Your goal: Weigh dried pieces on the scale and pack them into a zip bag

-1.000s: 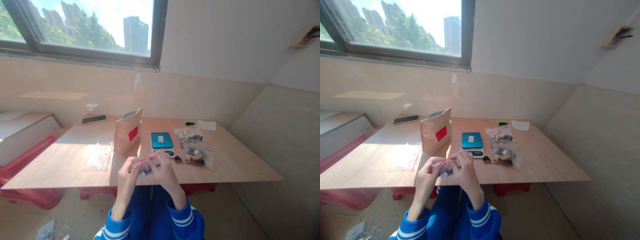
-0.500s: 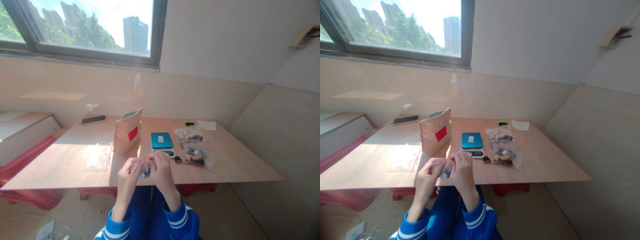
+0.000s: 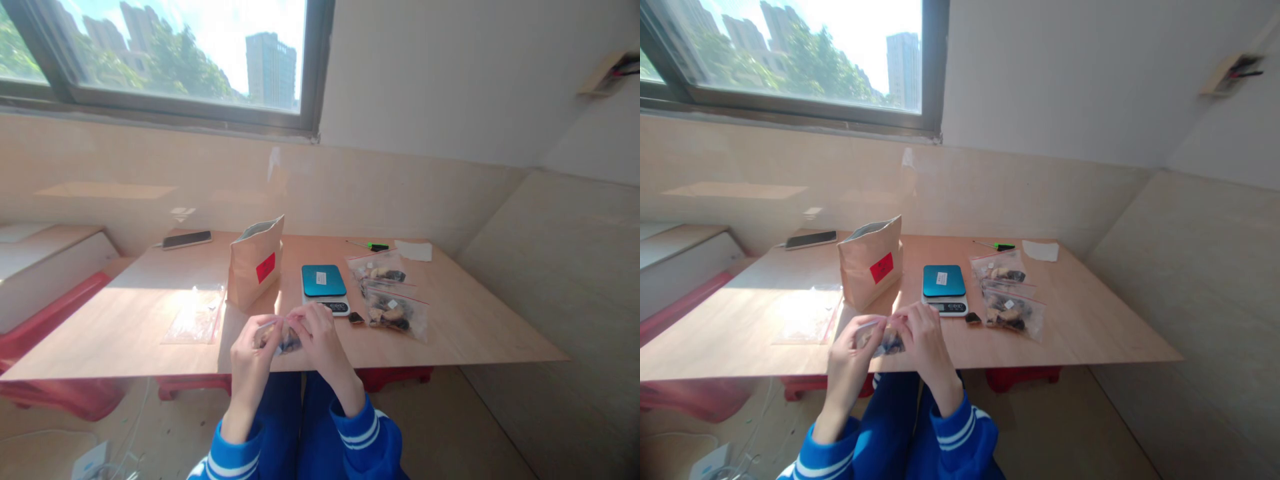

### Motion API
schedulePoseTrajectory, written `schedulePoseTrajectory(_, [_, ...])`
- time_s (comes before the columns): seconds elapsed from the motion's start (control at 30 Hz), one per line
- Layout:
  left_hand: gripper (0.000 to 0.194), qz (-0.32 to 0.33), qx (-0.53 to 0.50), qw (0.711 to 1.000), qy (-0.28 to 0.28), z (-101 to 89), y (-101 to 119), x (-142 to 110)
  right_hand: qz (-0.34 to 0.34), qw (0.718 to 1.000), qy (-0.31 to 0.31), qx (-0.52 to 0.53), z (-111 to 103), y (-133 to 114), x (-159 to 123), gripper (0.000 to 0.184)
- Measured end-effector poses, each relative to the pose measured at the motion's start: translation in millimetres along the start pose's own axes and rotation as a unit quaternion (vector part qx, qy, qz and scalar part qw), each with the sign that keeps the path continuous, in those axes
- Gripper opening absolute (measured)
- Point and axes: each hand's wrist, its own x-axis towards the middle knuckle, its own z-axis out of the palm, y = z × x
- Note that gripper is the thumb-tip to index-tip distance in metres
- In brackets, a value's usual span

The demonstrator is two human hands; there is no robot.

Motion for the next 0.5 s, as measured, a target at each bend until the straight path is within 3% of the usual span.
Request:
schedulePoseTrajectory(0.1, [0.025, 0.000, -0.009, 1.000, -0.006, -7.0, -2.2, 1.4, 0.001, 1.000, -0.013, 0.014, -4.0, 7.7, -1.3, 0.008])
schedulePoseTrajectory(0.37, [0.027, 0.002, -0.074, 0.994, -0.084, -12.1, 2.1, 4.1, -0.003, 0.999, 0.029, 0.014, -6.3, 9.0, -3.0, 0.021])
schedulePoseTrajectory(0.5, [0.023, 0.015, -0.052, 0.993, -0.108, -12.6, 3.0, 5.8, -0.016, 0.999, 0.038, -0.001, -4.1, 6.9, -3.3, 0.025])
